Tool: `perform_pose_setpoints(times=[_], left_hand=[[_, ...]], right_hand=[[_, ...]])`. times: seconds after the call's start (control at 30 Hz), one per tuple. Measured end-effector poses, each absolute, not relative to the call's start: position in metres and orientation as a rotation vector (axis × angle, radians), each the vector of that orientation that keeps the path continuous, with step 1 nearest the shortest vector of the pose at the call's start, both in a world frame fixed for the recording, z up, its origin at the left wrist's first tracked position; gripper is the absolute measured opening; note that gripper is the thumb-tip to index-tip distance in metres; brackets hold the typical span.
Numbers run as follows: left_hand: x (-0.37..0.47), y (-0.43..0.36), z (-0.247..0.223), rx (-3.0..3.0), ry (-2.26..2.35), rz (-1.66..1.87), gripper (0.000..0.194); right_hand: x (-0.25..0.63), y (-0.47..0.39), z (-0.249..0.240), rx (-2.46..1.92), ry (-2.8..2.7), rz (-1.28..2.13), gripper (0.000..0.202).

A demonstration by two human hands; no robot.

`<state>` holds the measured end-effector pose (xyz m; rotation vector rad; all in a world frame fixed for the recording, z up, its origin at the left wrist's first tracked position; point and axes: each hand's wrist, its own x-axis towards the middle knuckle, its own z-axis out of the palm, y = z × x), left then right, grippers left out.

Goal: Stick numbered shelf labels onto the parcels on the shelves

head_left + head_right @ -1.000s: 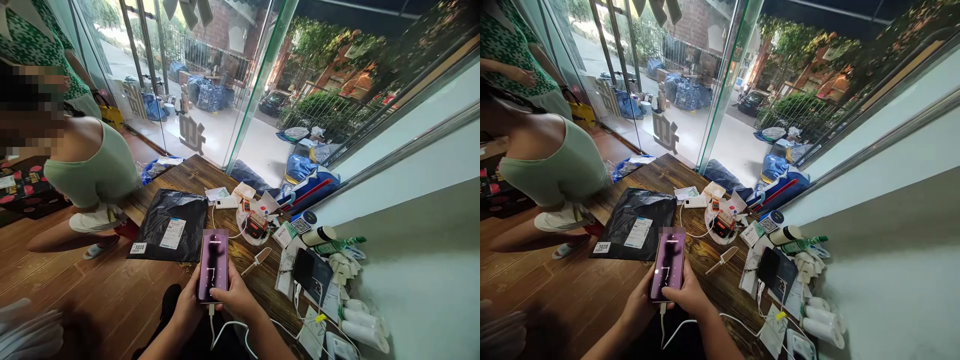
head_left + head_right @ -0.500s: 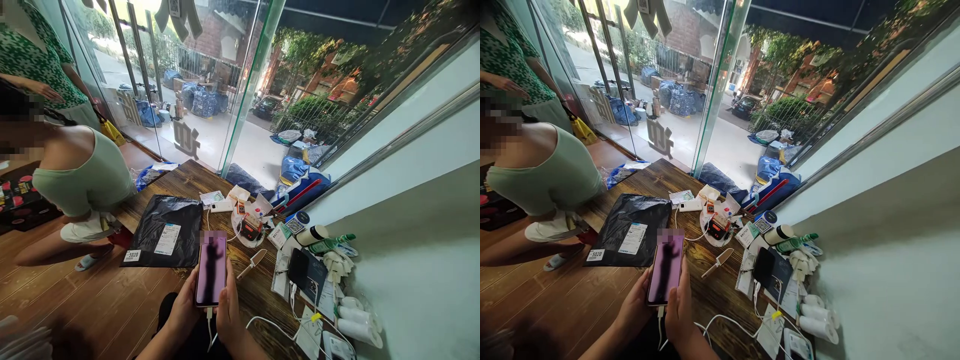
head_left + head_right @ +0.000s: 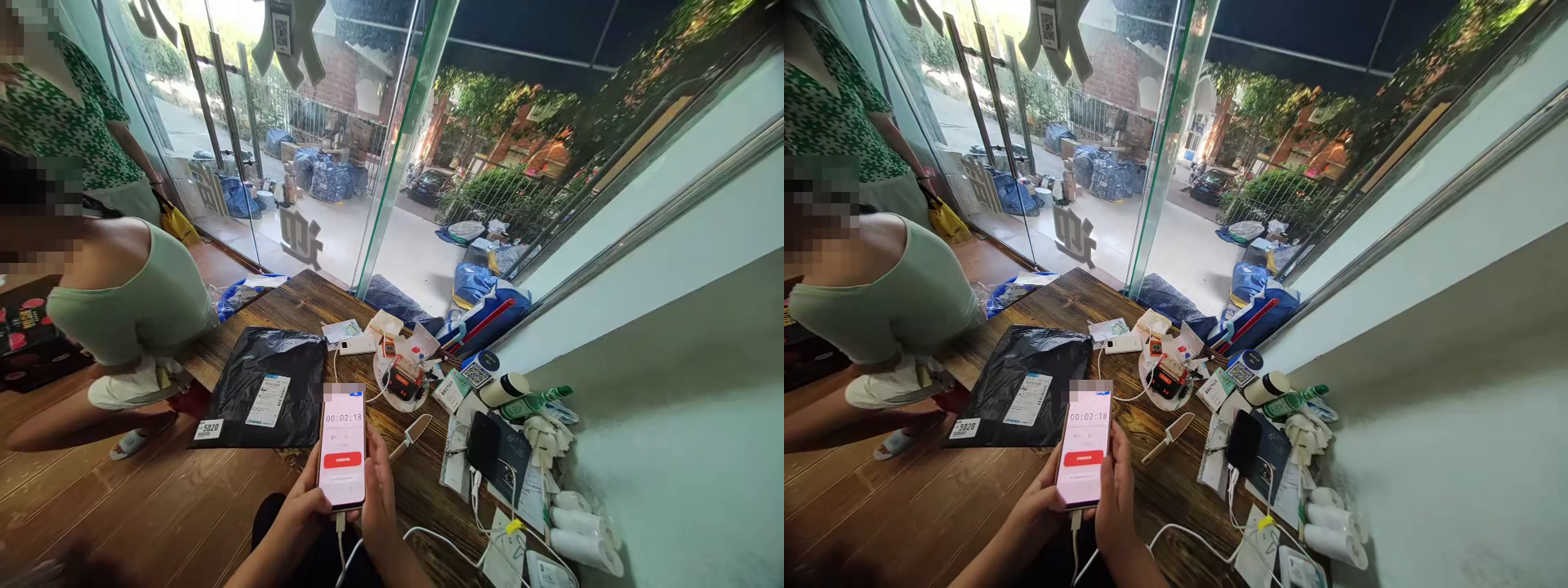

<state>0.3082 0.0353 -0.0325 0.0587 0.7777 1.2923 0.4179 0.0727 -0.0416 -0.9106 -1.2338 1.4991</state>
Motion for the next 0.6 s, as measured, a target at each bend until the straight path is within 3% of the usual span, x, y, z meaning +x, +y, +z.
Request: perform_pose_setpoints(times=[0.17, 0.37, 0.6], left_hand=[[0.308, 0.033, -0.032, 0.087, 0.779, 1.268, 0.114], [0.303, 0.033, -0.039, 0.081, 0.657, 1.258, 0.098], [0.305, 0.031, -0.051, 0.126, 0.698, 1.304, 0.085]], right_hand=[[0.414, 0.08, -0.03, -0.866, -1.08, 1.544, 0.05], [0.413, 0.08, -0.035, -0.992, -0.952, 1.65, 0.054], [0.404, 0.079, -0.029, -1.21, -1.037, 1.533, 0.04]])
